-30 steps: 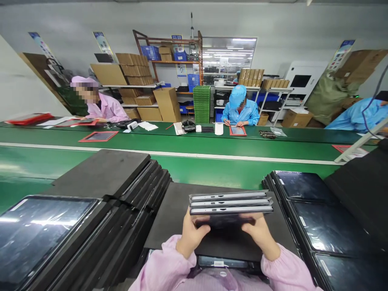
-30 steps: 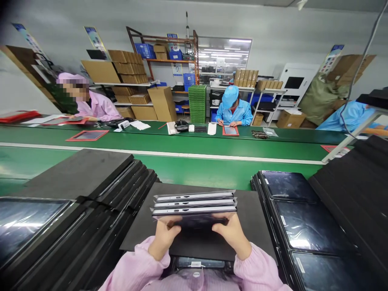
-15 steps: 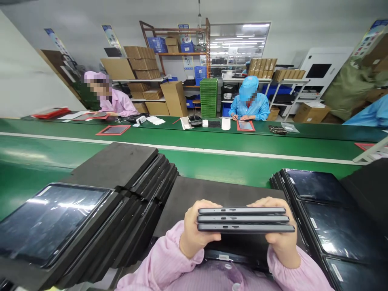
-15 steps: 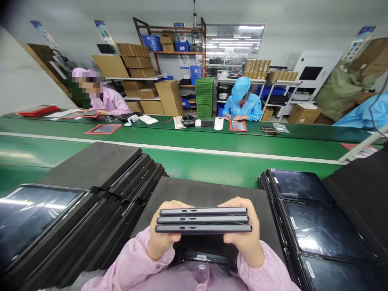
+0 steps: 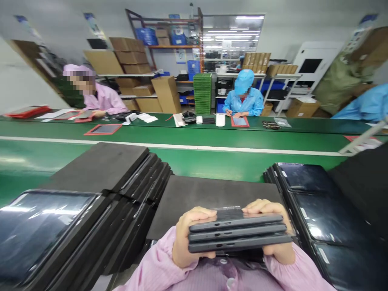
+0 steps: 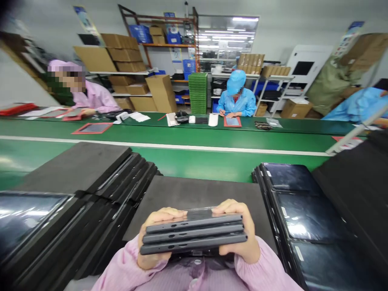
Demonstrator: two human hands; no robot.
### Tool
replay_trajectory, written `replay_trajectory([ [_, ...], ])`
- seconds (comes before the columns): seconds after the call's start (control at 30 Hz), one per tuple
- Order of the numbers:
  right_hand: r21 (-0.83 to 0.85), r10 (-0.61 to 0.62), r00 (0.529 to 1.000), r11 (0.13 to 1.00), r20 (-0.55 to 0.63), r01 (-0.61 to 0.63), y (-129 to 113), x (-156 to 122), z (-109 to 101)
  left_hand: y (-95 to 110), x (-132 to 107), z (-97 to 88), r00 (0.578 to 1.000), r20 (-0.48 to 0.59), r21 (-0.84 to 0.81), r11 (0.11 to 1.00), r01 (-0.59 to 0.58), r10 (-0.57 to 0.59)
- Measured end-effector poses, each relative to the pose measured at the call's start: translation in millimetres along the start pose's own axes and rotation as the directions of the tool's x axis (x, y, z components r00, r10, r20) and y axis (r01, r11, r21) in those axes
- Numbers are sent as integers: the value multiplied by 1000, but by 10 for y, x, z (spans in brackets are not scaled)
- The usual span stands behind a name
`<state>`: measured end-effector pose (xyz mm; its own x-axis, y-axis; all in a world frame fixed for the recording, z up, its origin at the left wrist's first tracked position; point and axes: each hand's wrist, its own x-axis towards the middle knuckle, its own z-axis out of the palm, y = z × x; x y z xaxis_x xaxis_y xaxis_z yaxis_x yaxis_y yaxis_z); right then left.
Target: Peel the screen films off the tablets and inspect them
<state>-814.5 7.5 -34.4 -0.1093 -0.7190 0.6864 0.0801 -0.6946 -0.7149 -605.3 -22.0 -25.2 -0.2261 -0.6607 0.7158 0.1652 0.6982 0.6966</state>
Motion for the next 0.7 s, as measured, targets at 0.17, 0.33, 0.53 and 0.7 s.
replay_trajectory([
  [0.17,-270,313,937,926,153,-265,453,-139,-191,-244,-34,-40,978,-154,-21,990,141,-143],
  [0.33,-400,480,875,816,64,-418,532,-160,-108,-546,192,-33,851,-378,3,918,396,-365],
  [0.53,-446,617,780,730,104,-518,-197,194,119,-606,255,242,316,-181,-290,358,888,-931],
  [0.7,-605,802,590,513,87,-609,-292,232,254,-779,90,530,603,-401,-82,683,726,-689],
])
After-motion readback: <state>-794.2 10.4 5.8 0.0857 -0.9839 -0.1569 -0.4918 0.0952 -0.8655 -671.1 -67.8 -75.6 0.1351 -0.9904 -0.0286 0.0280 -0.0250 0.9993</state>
